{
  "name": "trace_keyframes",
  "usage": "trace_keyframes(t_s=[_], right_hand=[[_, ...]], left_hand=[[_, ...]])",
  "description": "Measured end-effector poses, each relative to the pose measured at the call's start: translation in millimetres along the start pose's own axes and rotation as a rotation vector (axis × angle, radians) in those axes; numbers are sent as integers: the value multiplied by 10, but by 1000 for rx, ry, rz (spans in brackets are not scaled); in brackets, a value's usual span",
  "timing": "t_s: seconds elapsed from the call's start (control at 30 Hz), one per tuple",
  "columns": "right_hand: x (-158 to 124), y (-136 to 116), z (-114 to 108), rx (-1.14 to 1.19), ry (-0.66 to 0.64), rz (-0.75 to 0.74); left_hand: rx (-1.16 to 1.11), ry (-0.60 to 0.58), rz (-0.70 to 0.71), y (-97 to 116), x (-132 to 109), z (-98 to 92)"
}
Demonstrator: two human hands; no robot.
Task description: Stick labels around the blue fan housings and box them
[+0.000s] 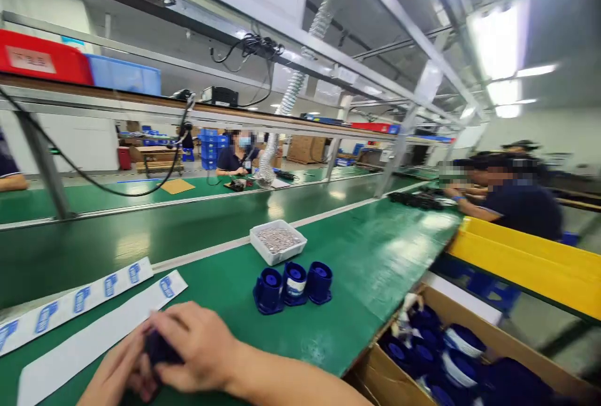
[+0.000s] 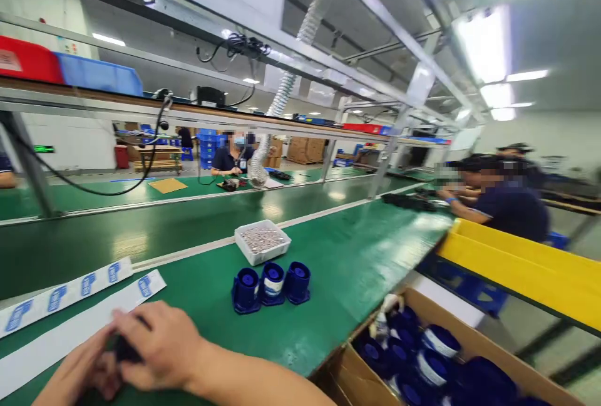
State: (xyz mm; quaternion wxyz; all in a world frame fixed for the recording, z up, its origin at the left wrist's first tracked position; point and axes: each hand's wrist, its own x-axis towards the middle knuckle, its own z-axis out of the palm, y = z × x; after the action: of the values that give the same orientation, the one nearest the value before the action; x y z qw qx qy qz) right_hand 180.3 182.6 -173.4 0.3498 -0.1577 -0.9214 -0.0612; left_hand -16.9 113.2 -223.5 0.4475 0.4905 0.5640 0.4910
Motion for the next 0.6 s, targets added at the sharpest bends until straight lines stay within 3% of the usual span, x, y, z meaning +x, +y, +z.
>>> trace_keyframes(t_s=[0.1,0.17,0.33,0.47,0.6], right_hand=[[-16,56,-140,56,-153,314],[-6,107,-260,43,-250,489],[51,194,-463,-169,-414,729],[59,253,-529,-275,-462,803],[9,367,-567,-352,-472,860]], left_hand=[[116,-114,-7,223,-81,98],[271,-114,79,254,-82,70],[700,145,457,126,69,-257],[933,319,422,-55,347,-582],[1068,303,294,-220,514,-705]])
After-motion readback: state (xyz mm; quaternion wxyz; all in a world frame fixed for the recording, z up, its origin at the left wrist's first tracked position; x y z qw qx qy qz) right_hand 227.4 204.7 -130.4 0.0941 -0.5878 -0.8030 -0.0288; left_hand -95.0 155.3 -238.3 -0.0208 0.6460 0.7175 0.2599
